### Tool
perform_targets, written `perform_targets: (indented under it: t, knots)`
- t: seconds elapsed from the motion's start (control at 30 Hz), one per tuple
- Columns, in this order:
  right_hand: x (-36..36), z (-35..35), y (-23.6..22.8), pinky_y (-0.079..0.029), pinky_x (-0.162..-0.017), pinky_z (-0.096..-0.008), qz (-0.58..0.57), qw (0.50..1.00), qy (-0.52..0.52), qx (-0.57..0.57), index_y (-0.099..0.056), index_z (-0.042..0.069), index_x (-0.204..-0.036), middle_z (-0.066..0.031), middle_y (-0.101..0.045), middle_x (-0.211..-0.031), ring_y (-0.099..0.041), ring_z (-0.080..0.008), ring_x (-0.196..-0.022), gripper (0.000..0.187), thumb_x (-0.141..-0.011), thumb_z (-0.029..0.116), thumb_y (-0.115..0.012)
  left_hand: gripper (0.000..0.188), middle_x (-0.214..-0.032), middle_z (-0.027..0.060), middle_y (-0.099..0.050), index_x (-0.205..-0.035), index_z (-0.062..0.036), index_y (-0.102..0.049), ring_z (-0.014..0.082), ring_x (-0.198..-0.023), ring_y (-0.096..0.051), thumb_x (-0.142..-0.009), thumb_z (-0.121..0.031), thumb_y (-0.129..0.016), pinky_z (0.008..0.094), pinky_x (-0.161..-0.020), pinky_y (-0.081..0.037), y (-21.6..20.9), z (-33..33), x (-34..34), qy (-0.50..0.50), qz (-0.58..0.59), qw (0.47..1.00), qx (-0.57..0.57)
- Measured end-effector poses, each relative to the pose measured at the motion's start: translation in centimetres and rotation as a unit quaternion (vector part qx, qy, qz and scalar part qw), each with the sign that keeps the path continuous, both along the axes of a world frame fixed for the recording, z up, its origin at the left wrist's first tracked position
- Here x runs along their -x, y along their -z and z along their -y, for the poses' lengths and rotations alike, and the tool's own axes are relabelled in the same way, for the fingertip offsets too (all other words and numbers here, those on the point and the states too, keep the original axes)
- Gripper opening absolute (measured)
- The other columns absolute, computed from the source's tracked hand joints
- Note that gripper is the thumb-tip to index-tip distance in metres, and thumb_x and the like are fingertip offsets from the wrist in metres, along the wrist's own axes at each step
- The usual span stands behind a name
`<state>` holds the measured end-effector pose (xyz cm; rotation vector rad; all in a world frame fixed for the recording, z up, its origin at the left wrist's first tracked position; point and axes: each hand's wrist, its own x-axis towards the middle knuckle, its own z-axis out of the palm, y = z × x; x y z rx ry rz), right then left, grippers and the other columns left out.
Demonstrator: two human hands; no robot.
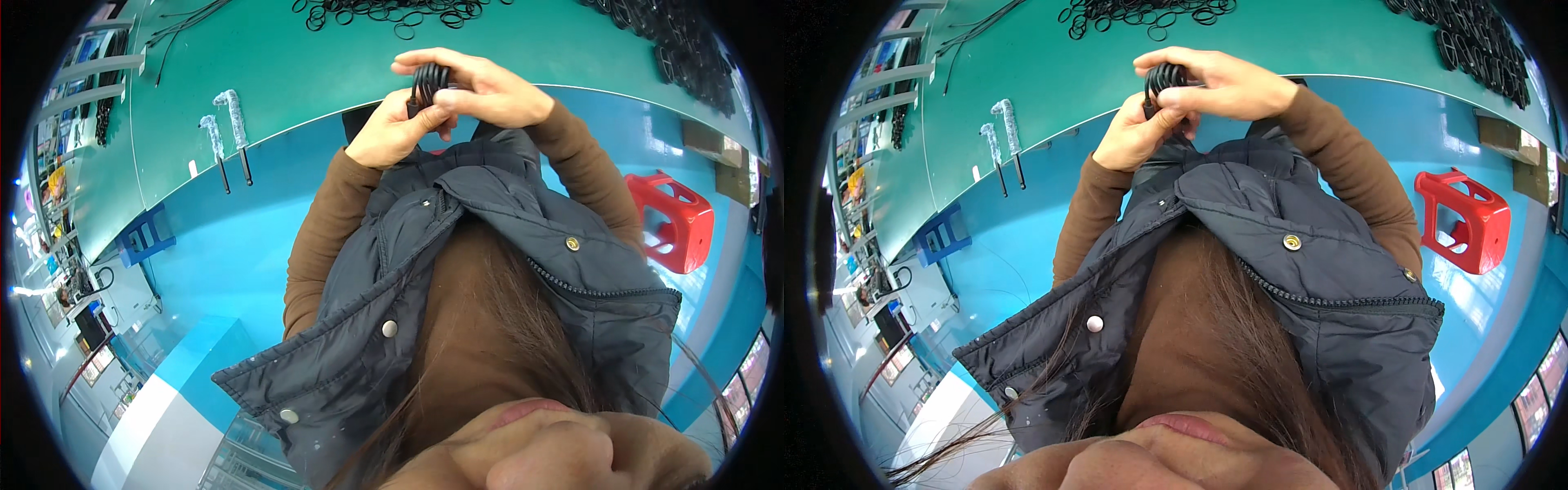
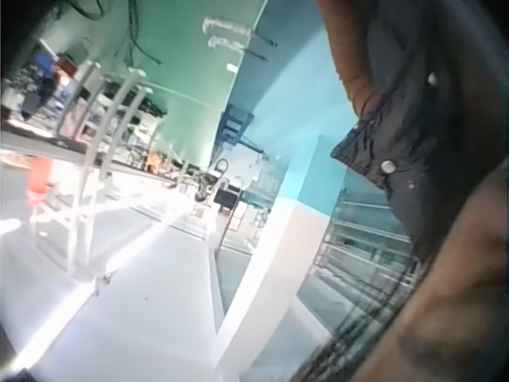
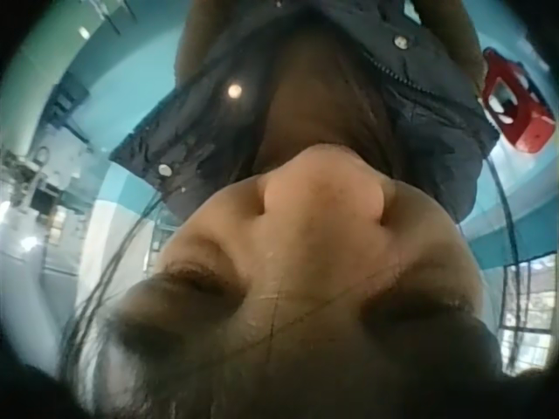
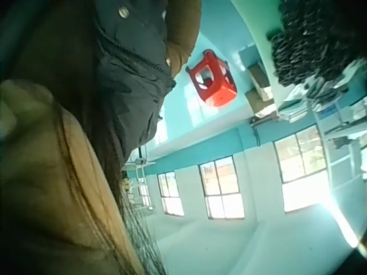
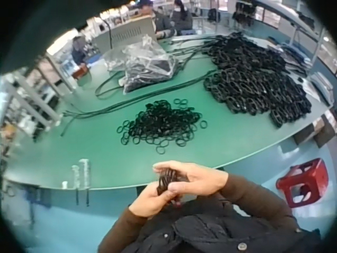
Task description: The person coils cables around their fingers by hand, secures each bundle with rubber bands, and places the wrapped cables onto the table.
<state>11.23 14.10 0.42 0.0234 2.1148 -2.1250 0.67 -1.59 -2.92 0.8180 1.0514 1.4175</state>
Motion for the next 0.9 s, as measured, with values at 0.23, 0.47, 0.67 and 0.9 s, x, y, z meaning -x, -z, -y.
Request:
perform_targets:
  t: [0.23, 0.47, 0.67, 0.9]
  knots:
    - [-0.1, -1.0, 0.1, -0.05, -0.064, -0.0299, -0.219, 0.916, 0.162, -0.294, -0.064, 0.007, -0.1, -0.0085, -0.059, -0.089, -0.061, -0.0202, -0.072, 0.029, -0.072, -0.002, -0.061, 0.023, -0.078, 0.0029, -0.053, -0.086, -0.0033, -0.055, 0.0103, -0.067, -0.049, -0.094, -0.025, -0.053, 0.0243, -0.061, -0.04, -0.8, -0.5, -0.6, 0.012, -0.046, 0.999, 0.01]
    - [0.1, -0.3, 1.0, -0.047, -0.059, -0.0283, -0.202, 0.926, 0.2, -0.249, -0.064, 0.001, -0.091, -0.006, -0.061, -0.08, -0.058, -0.0126, -0.07, 0.024, -0.073, -0.008, -0.051, 0.022, -0.076, 0.0022, -0.053, -0.089, -0.0024, -0.056, 0.0087, -0.062, -0.049, -0.094, -0.023, -0.053, 0.0229, -0.056, -0.042, -0.7, -0.3, -0.4, 0.029, -0.065, 0.997, 0.017]
    - [-0.3, -1.4, -0.7, -0.048, -0.068, -0.0285, -0.072, 0.993, 0.065, 0.074, -0.062, -0.001, -0.094, -0.0078, -0.063, -0.091, -0.059, -0.0124, -0.08, 0.02, -0.078, 0.011, -0.061, 0.024, -0.075, 0.0025, -0.052, -0.089, -0.0018, -0.054, 0.01, -0.061, -0.047, -0.094, -0.025, -0.053, 0.0238, -0.055, -0.041, -1.1, -0.1, -0.1, 0.043, -0.057, 0.997, -0.007]
    - [0.3, 1.0, 0.8, -0.043, -0.065, -0.027, -0.171, 0.942, 0.162, -0.238, -0.058, 0.002, -0.085, -0.005, -0.052, -0.081, -0.051, -0.0151, -0.074, 0.017, -0.083, 0.018, -0.064, 0.021, -0.077, 0.0031, -0.056, -0.094, 0.0001, -0.055, 0.0082, -0.06, -0.052, -0.091, -0.021, -0.057, 0.0213, -0.052, -0.045, -1.0, -0.2, -0.8, 0.022, -0.119, 0.991, 0.061]
